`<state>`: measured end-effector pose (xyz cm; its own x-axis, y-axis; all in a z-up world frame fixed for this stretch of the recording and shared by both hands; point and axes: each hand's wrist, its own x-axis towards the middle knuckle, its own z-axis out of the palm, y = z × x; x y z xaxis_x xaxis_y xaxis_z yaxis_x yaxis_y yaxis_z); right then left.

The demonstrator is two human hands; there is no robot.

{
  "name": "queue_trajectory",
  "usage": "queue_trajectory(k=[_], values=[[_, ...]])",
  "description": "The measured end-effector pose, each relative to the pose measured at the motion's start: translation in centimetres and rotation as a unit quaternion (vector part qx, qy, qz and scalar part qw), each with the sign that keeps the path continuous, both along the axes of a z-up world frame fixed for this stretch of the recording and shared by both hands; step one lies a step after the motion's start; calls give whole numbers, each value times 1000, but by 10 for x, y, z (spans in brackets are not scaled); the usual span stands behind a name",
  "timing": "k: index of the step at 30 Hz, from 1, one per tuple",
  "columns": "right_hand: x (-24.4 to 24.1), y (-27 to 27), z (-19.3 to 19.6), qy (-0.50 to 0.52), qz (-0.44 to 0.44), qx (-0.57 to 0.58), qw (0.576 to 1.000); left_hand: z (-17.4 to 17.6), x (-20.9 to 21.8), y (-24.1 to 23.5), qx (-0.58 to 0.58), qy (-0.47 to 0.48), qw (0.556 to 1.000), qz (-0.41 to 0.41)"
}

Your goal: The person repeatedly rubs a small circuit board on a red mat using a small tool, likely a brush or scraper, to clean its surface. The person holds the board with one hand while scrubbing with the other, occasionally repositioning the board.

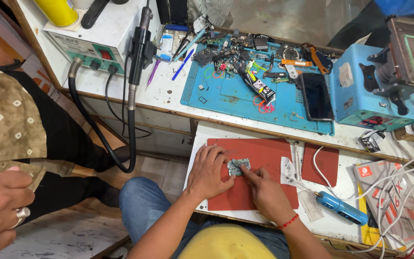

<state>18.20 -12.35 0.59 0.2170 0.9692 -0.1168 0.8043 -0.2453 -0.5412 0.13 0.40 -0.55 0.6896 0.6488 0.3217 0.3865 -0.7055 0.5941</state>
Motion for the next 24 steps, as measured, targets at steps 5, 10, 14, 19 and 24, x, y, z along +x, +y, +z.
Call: queue_trajectory(k=[5,10,14,19,24], values=[[-3,-3,3,-7,-38,11,999,-1,-2,-2,-6,-4,1000,2],[-4,-5,1,6,-4,-27,1000,-3,1,-1,-2,-2,1000,0],[-2,-5,-3,-7,-43,18,999,-8,-2,-3,-5,-3,1000,2],[1,-3,5,-74,15,22,997,-7,3,3,23,3,1000,-2],[-5,-13,6,-59,61,115,990,-20,-2,0,22,12,1000,-10]])
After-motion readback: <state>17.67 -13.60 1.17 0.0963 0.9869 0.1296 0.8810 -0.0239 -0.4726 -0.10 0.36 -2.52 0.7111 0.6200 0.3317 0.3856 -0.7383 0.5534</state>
